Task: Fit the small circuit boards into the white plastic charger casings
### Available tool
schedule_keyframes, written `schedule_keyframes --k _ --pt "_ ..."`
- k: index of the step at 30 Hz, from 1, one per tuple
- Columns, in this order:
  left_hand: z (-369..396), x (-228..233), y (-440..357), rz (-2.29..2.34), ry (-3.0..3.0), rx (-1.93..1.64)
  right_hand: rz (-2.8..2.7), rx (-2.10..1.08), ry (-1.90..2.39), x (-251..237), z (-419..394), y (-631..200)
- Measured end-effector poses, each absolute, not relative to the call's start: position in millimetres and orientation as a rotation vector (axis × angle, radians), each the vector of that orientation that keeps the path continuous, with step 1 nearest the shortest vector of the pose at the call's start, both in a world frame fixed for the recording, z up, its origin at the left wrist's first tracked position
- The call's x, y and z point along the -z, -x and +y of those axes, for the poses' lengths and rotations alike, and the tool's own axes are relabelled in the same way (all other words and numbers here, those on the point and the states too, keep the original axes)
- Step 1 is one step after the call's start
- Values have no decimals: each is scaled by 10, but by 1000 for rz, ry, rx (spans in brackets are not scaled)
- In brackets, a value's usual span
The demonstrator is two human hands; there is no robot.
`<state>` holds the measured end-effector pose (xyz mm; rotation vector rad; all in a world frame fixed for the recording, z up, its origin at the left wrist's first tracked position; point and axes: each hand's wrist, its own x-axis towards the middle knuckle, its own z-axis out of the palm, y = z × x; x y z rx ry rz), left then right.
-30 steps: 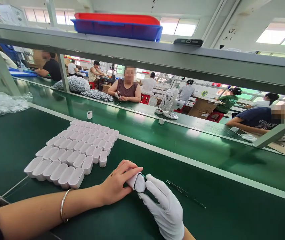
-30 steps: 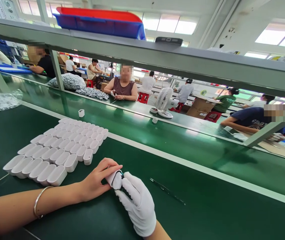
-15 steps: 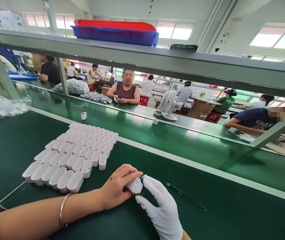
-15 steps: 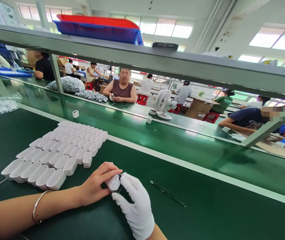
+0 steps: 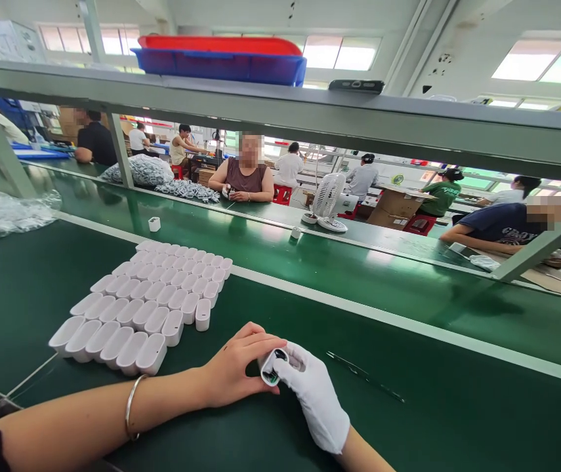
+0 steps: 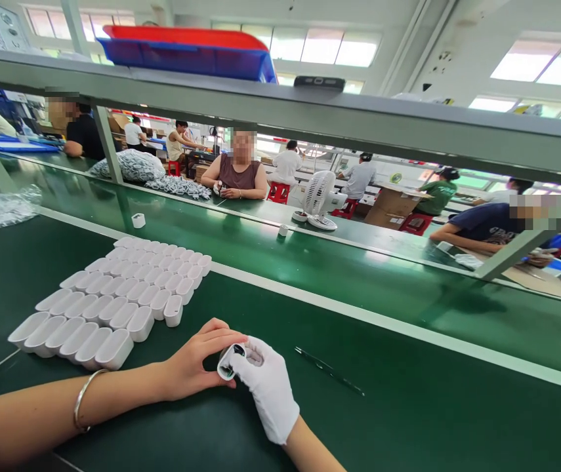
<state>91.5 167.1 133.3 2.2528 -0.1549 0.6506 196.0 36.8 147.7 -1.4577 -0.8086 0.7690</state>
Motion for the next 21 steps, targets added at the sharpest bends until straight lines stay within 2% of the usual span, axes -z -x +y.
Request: schedule_keyframes --k 3,7,9,11,14,21 --pt "1672 -1316 -931 -70 -2161 -566 -970 -632 1614 -1545 314 -2051" --pt "1661 -1315 -947 214 -2013 -442 -1140 86 2194 -1711 82 -2460" --pt "1663 -1315 -957 284 -1929 -426 -1105 243 2516 -1782 -72 -2711" --pt "1676 -1307 -970 282 -1872 -417 -1053 63 2751 -1819 -190 -2903" --pt "1706 -1281 -992 273 -1835 -387 -1009 -195 2831 -1809 -225 -2982" --pt "1700 -1280 -989 269 -1809 -357 -1135 -43 2441 -1635 49 -2578"
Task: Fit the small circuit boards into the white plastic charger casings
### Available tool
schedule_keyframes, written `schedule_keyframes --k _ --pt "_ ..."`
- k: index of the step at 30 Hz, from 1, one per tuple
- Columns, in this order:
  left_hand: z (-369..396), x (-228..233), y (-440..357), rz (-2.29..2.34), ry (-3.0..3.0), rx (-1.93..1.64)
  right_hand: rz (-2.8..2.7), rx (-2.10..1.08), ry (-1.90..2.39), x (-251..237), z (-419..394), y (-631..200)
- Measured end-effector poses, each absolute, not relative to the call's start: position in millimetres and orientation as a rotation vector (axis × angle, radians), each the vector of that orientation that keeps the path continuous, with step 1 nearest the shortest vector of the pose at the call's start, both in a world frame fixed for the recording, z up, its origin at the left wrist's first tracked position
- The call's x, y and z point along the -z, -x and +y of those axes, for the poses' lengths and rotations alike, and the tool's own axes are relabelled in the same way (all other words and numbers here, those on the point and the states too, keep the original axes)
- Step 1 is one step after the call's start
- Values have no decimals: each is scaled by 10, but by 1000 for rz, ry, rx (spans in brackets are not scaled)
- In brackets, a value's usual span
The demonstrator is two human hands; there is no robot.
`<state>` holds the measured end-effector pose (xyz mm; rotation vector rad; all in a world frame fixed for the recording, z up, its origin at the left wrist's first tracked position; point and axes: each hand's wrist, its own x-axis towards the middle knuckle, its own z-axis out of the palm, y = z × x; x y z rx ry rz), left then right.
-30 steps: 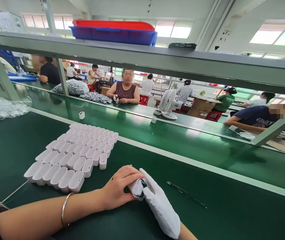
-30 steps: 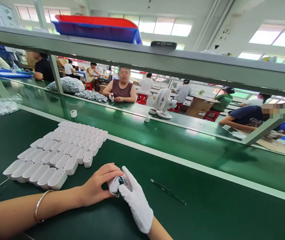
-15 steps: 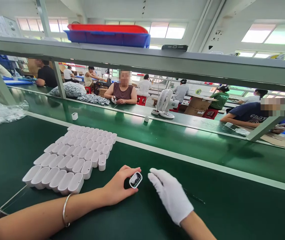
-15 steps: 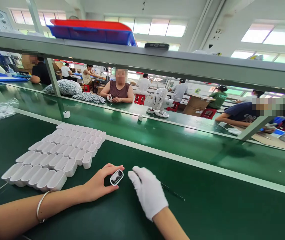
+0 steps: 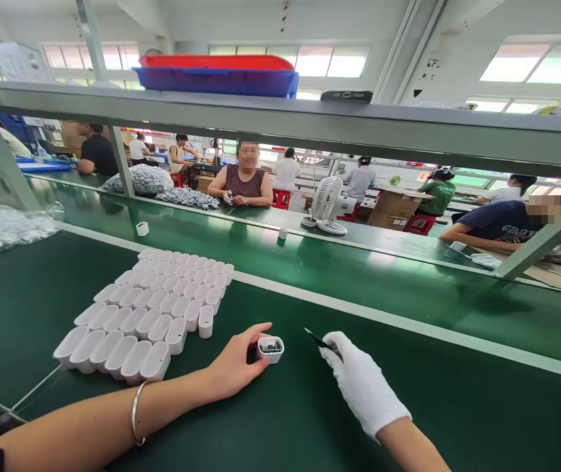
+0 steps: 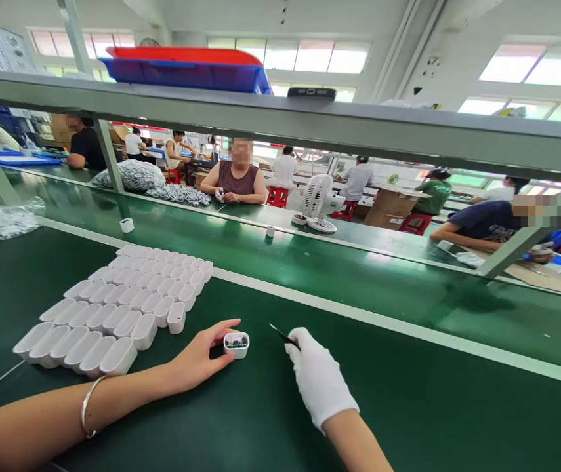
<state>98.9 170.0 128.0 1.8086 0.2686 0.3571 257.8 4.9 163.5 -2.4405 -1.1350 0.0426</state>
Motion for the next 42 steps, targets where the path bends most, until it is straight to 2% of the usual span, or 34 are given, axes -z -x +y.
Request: schedule_keyframes --k 5,9,21,28,36,42 --pt "1669 -1300 -979 253 -1794 -370 -1686 518 2136 -1560 99 -2454" --pt "1668 -1285 -982 240 -1794 -371 -1634 754 2154 -1590 113 -2401" --pt "1683 -1268 -993 276 -1784 -354 -1538 714 2246 -1481 274 -2283" --pt "1689 -1268 -993 238 -1802 -302 -1754 657 2312 -1635 362 -2253" --pt "1684 -1269 -1011 239 -1826 -282 -1698 704 2297 -1694 319 -2241" --pt "1686 -1251 -999 227 -1916 -294 -1567 545 2378 -1631 244 -2325"
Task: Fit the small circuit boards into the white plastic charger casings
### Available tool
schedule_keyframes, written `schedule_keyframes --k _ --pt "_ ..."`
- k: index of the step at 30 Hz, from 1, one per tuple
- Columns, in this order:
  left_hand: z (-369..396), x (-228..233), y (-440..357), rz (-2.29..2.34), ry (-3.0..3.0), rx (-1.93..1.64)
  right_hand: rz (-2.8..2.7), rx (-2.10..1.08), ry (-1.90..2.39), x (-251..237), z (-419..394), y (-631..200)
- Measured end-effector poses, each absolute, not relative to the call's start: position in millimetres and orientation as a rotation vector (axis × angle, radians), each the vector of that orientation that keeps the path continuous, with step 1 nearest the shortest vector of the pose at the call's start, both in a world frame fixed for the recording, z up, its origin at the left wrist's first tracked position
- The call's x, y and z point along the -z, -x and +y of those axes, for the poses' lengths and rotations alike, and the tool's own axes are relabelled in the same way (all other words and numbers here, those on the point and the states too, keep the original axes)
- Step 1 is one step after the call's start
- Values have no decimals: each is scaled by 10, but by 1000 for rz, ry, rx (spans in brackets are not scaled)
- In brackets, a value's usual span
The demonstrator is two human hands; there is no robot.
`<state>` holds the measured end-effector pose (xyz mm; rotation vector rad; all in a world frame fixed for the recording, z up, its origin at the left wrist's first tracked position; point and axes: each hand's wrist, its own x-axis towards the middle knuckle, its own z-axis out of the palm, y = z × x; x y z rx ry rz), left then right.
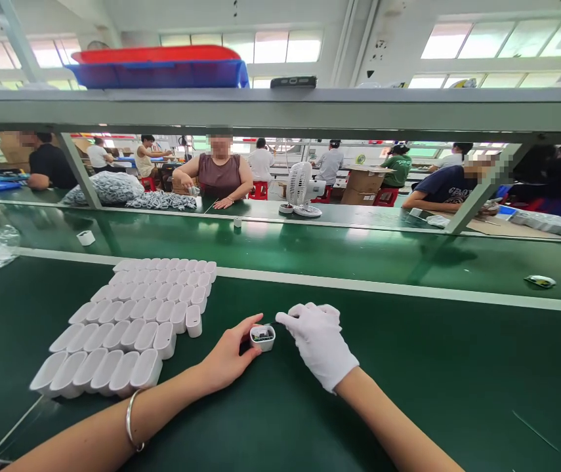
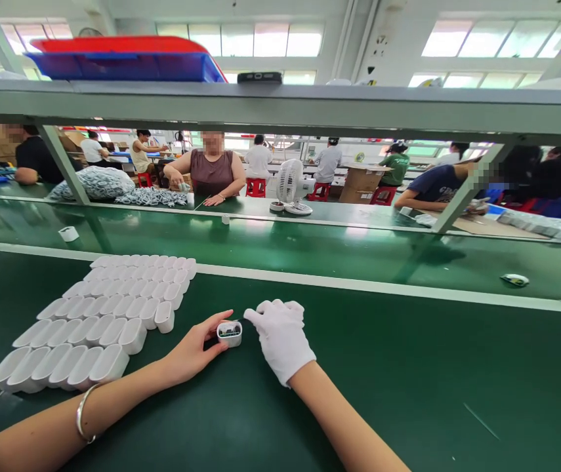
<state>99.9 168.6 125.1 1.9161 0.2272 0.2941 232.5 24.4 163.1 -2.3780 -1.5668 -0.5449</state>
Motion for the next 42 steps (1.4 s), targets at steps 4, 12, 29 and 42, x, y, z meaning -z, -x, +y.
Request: schedule_keyframes --k 4,12,29,42 --pt "1675 -1308 -956 215 -2112 -375 -1326 424 2595 -1485 164 -2441" --pt "1643 -1501 -873 458 -2757 -470 -1693 265 1962 -1354 308 -2041" --pt "1597 -1391 -920 991 -2869 -254 -827 761 2171 -2243 1323 -3415" --pt "1660 -1199 -966 900 -2814 -233 -602 830 2337 -4995 2162 -3113"
